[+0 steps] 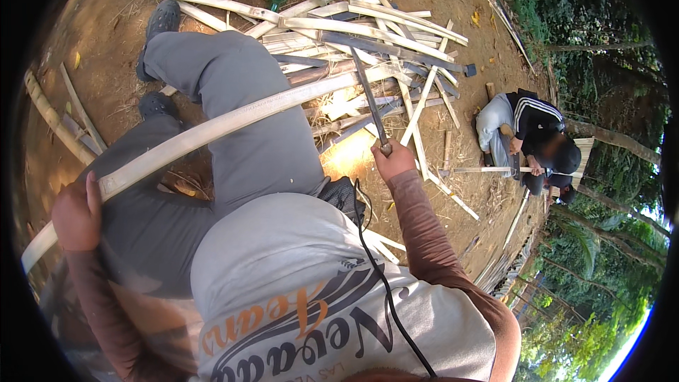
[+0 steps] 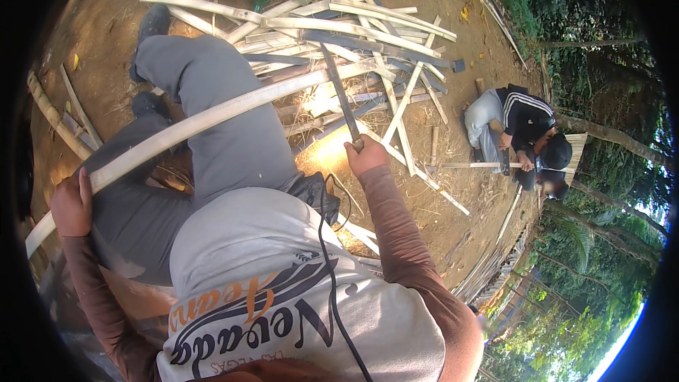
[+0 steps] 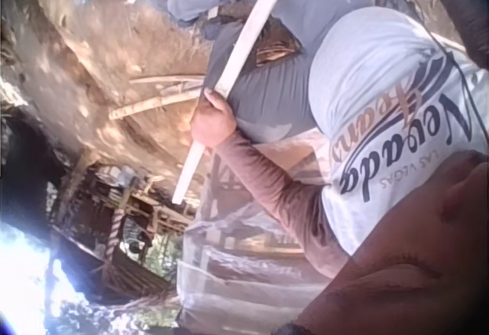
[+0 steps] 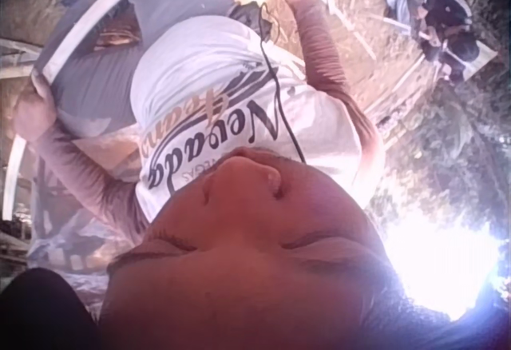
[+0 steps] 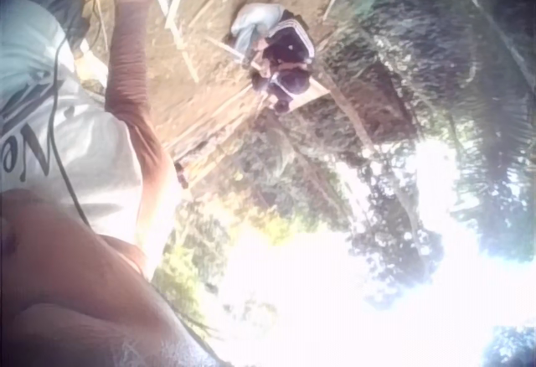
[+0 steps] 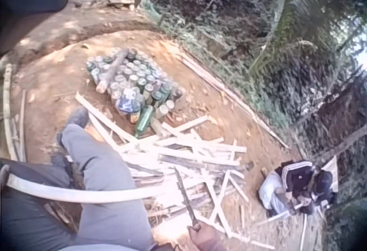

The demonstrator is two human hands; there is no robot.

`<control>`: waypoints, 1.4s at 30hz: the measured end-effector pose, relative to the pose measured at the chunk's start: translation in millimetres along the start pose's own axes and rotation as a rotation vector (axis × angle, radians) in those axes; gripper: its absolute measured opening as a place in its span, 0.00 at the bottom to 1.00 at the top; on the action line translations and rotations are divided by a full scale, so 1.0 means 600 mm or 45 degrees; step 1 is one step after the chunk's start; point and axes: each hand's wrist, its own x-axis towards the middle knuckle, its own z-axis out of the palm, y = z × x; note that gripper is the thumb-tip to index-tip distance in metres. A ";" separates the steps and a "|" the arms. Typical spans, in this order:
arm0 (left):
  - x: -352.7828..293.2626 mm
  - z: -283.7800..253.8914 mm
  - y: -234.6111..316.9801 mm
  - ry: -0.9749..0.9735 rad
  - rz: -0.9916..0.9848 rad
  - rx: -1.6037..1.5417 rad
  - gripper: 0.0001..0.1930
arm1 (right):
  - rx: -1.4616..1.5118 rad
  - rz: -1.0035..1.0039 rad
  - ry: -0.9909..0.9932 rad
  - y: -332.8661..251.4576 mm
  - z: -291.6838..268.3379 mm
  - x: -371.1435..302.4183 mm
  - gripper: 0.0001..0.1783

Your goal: The person shaves a long strip of bamboo with a knife to smooth its surface and edges.

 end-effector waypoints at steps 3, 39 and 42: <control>-0.010 0.000 0.007 -0.038 -0.020 0.003 0.27 | -0.018 -0.099 -0.125 -0.056 -0.016 -0.017 0.24; -0.008 -0.050 0.054 -0.039 -0.003 0.026 0.14 | -0.064 -0.186 -0.164 -0.075 0.015 0.022 0.15; 0.012 -0.070 0.110 0.207 0.126 0.053 0.11 | 0.055 -0.176 -0.120 -0.093 0.016 0.014 0.14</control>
